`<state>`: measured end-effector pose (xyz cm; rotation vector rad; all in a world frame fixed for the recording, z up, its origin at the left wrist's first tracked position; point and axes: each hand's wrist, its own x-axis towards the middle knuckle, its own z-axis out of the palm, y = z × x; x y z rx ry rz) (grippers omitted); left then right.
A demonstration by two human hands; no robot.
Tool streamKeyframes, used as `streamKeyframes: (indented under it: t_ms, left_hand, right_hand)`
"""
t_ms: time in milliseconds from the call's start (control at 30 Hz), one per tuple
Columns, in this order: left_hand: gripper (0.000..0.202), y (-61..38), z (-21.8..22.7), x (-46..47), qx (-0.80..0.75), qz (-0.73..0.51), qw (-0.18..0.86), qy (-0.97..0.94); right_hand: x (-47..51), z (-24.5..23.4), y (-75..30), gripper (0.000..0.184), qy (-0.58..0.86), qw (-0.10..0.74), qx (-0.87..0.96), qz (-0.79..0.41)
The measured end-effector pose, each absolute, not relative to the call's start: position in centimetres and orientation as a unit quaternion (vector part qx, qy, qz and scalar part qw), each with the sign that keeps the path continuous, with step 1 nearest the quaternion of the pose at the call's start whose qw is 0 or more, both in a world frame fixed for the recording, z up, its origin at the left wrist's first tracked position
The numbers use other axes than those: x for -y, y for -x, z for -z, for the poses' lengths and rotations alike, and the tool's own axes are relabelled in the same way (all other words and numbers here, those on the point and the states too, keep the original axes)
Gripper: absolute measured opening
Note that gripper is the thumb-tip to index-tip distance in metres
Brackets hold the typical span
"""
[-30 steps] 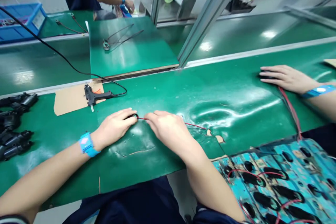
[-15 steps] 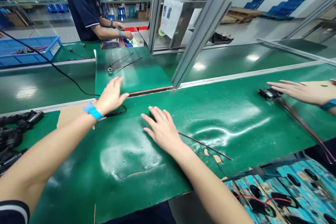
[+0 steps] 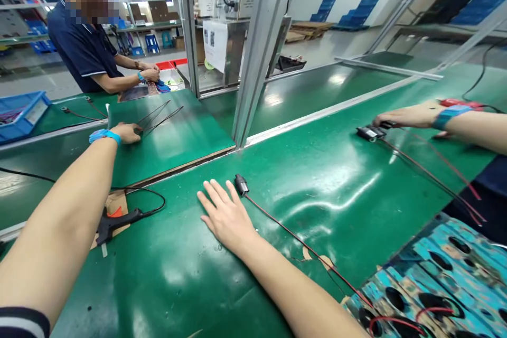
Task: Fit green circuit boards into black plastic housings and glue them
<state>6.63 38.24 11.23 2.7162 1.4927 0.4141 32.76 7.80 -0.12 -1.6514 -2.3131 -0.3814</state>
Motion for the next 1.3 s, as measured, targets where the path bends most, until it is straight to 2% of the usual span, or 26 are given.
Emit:
streamKeyframes:
  t_ms: [133, 233, 367, 467, 633, 700, 800, 833, 933, 1000, 1067, 1167, 1300]
  left_hand:
    - [0.035, -7.7, -12.2, -38.1, -0.546, 0.023, 0.031, -0.837]
    - [0.028, -10.2, -12.9, -35.8, -0.532, 0.075, 0.05, -0.842]
    - [0.012, -13.1, -12.7, -28.1, -0.467, 0.057, 0.07, -0.88]
    - [0.016, -12.5, -11.3, -20.0, -0.426, 0.023, 0.088, -0.9]
    - [0.015, -7.6, -7.2, -7.7, -0.436, 0.021, 0.139, -0.889]
    - [0.021, -5.6, -6.0, -4.6, -0.452, 0.028, 0.153, -0.878]
    - [0.056, -2.0, -5.9, -2.0, -0.461, -0.012, 0.156, -0.874]
    - [0.058, -0.4, -6.3, -1.6, -0.474, -0.037, 0.144, -0.868]
    - [0.033, 5.8, -8.4, -0.2, -0.584, -0.052, 0.036, -0.809]
    - [0.034, 10.6, -9.5, 1.1, -0.67, 0.015, -0.064, -0.739]
    - [0.036, 14.7, -9.8, 2.5, -0.702, 0.091, -0.105, -0.699]
    - [0.034, 18.5, -8.7, 4.4, -0.706, 0.15, -0.101, -0.685]
    - [0.027, 17.9, -6.7, 5.2, -0.692, 0.085, -0.038, -0.716]
  right_hand:
    - [-7.9, 0.5, -32.3, 0.044, 0.539, 0.173, 0.818, 0.103]
    - [-8.0, 0.6, -32.5, 0.043, 0.541, 0.192, 0.814, 0.085]
    - [-7.8, 0.3, -32.8, 0.054, 0.55, 0.224, 0.8, 0.086]
    - [-7.3, 0.0, -32.5, 0.06, 0.543, 0.267, 0.79, 0.096]
    - [-5.8, 0.3, -29.9, 0.058, 0.444, 0.33, 0.828, 0.088]
    - [-5.0, 0.6, -28.3, 0.054, 0.401, 0.319, 0.857, 0.059]
    - [-4.0, 0.6, -26.0, 0.044, 0.35, 0.296, 0.889, 0.01]
    - [-3.8, 0.5, -25.3, 0.04, 0.338, 0.288, 0.896, -0.008]
    - [-3.4, 0.0, -23.7, 0.03, 0.317, 0.254, 0.912, -0.059]
    - [-3.4, -0.4, -22.9, 0.026, 0.314, 0.227, 0.918, -0.078]
    - [-3.5, -0.6, -22.3, 0.025, 0.323, 0.204, 0.92, -0.093]
    - [-3.7, -0.7, -21.8, 0.024, 0.341, 0.183, 0.912, -0.138]
    - [-3.8, -0.8, -21.5, 0.024, 0.348, 0.173, 0.903, -0.184]
